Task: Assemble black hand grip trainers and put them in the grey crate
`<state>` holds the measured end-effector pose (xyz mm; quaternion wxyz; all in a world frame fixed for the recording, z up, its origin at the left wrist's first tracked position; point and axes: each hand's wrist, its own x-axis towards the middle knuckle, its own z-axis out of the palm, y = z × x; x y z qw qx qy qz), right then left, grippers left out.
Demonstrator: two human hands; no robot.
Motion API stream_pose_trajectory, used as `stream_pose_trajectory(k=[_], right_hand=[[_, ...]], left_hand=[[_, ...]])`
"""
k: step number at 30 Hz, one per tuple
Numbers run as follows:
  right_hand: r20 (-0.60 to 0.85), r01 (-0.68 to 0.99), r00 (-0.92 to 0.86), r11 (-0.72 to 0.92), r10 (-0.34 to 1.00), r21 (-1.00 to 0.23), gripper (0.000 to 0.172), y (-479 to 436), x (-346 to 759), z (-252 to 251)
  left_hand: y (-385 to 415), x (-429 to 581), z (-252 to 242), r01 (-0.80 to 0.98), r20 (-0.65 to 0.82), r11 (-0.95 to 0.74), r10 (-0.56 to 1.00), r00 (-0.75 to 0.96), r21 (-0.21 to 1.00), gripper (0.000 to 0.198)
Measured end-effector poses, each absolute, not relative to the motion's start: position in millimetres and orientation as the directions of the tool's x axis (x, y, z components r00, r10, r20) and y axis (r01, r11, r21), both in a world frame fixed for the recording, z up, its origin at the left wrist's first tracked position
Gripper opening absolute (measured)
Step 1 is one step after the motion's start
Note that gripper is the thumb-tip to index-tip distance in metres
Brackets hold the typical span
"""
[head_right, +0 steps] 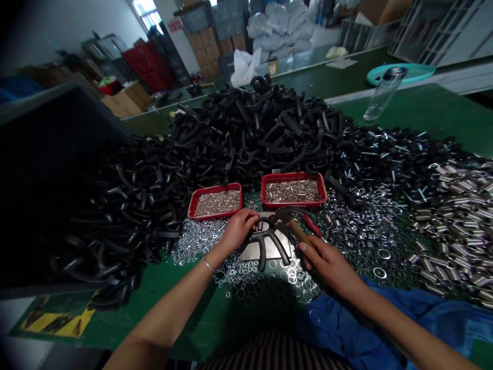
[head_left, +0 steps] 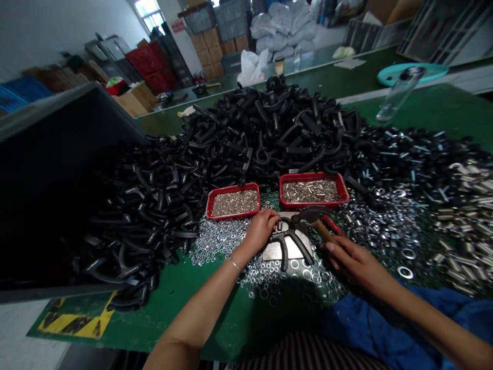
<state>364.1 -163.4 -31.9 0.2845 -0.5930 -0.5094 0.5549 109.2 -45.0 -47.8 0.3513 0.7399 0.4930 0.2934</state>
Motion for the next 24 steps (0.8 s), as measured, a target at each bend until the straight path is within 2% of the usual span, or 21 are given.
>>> stream_pose_trajectory(k=[7, 15, 17, 21, 22, 24], right_hand=[[-0.378, 0.259, -0.093, -0.344, 0.921, -0.902, 0.049, -163.0, 366.9, -35.1], [-0.369, 0.277, -0.112, -0.328, 0.923, -0.903, 0.045, -161.4, 365.6, -38.9], [-0.352, 0.282, -0.116, -0.309, 0.929, -0.908, 0.044, -160.9, 364.5, -39.9], [-0.313, 0.311, -0.129, -0.261, 0.941, -0.914, 0.044, -161.2, 362.1, -40.2], [-0.317, 0.320, -0.129, -0.263, 0.940, -0.910, 0.045, -161.6, 361.7, -40.0], [-0.340, 0.330, -0.130, -0.283, 0.931, -0.901, 0.046, -162.6, 361.1, -39.5]], left_hand=[[-41.6, 112.9, -54.2, 0.603, 0.158, -0.366, 0.915, 0.370, 0.709, 0.010], [-45.0, 115.9, -58.2, 0.649, 0.174, -0.385, 0.914, 0.366, 0.656, 0.011], [-47.3, 116.8, -60.2, 0.689, 0.194, -0.421, 0.902, 0.385, 0.590, 0.011], [-49.9, 117.4, -65.2, 0.744, 0.206, -0.545, 0.837, 0.507, 0.387, 0.014], [-49.8, 117.6, -66.0, 0.740, 0.206, -0.566, 0.823, 0.529, 0.362, 0.014], [-48.6, 118.2, -66.2, 0.732, 0.213, -0.559, 0.828, 0.519, 0.390, 0.014]])
